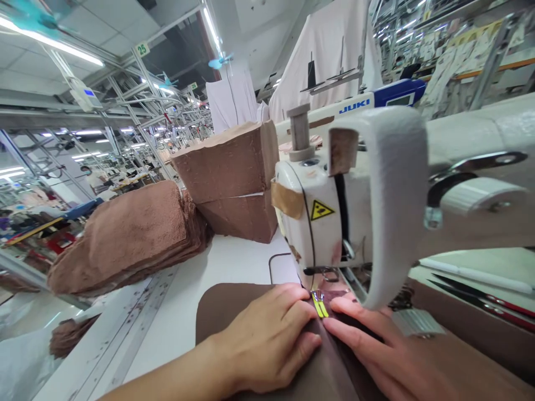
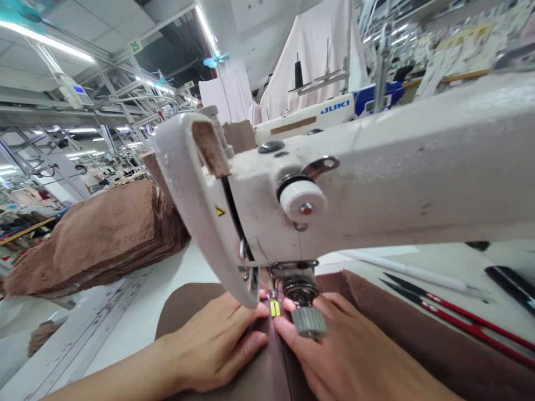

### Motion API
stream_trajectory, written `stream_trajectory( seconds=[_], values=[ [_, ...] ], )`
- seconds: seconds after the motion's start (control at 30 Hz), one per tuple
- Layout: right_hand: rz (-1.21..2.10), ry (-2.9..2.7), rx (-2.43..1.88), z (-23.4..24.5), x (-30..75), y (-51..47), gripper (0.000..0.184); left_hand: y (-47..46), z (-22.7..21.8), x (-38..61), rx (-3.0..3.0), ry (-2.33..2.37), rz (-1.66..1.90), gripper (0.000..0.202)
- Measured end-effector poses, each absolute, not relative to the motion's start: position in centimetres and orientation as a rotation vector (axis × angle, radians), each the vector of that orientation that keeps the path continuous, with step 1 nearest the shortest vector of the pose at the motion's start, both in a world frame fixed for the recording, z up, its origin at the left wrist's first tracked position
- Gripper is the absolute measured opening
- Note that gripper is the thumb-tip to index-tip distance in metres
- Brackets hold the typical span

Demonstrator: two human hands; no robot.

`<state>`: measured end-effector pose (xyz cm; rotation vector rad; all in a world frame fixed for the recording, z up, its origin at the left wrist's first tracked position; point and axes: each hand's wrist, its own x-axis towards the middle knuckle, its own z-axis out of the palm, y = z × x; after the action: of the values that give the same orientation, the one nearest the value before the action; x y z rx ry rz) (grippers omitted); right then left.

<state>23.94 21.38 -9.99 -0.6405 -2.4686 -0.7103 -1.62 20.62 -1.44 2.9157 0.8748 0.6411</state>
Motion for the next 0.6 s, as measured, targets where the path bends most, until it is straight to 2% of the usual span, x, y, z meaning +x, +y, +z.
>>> stream_trajectory(
  seconds=[0.07,0.23,0.43,0.6],
  values=[
    [-0.623,-2.479,-0.671,-9.6,23.8,21.2,0.064,20.7,-1.3,-1.7,2.935,0.875,0.631,0.029],
    [-0.243,-2.306,-0.794,-8.2,22.7,19.2,0.042,19.2,-0.5,-1.4,2.937,0.878,0.573,0.025],
    [-0.071,-2.295,-0.835,-8.5,22.9,15.6,0.033,15.9,-0.2,-0.5,2.813,0.928,0.519,0.028],
    [0.092,-2.42,-0.78,-6.7,24.0,13.6,0.021,15.4,-0.9,-0.6,2.801,0.928,0.501,0.031]
  ],
)
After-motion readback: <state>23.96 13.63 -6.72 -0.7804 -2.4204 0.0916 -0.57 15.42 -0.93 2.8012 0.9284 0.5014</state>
